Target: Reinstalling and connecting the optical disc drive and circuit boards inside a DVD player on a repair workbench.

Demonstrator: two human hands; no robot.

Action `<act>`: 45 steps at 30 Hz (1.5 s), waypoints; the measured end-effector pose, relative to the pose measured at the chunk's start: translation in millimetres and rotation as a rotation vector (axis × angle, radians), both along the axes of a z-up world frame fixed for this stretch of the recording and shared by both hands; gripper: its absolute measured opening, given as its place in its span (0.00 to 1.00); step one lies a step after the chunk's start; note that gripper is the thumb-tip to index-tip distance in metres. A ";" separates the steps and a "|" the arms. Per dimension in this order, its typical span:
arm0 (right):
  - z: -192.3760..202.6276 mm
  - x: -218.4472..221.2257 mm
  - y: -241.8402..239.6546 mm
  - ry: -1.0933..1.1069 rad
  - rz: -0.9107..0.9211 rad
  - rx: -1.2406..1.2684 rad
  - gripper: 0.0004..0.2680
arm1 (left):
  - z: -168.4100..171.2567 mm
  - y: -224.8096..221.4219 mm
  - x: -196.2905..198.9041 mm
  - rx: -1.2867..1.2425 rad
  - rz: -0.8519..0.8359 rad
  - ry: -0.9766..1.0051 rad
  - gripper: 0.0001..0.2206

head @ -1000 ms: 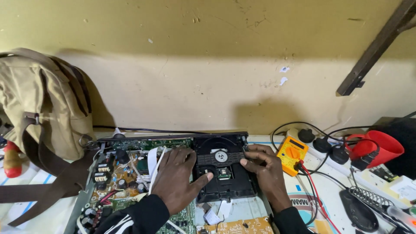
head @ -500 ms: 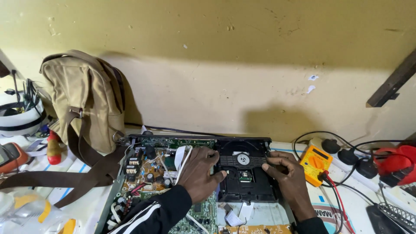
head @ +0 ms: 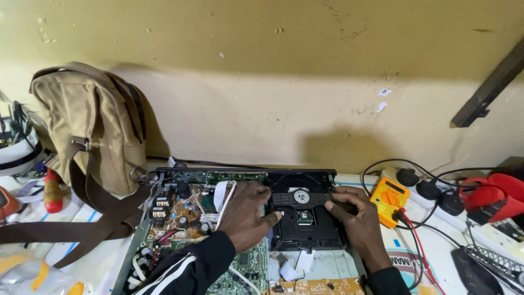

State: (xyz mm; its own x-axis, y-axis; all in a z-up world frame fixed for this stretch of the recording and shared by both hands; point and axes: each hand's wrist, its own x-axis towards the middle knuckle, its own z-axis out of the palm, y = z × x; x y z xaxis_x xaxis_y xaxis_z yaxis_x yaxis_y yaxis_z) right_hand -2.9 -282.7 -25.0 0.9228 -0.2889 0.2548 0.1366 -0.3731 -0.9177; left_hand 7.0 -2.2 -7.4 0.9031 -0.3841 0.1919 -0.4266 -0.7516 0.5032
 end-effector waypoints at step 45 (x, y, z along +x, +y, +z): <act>26.7 -13.8 6.9 0.065 0.060 0.128 0.10 | -1.9 -4.8 2.8 -0.100 0.079 0.013 0.19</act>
State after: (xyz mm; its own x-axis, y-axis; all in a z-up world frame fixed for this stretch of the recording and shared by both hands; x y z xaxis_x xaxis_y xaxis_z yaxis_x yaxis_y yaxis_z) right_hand -16.8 -275.8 1.8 0.9527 -0.2589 0.1591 0.0944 -0.2457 -0.9647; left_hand 9.8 -7.0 -9.3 0.9324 -0.2915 0.2136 -0.3611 -0.7282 0.5826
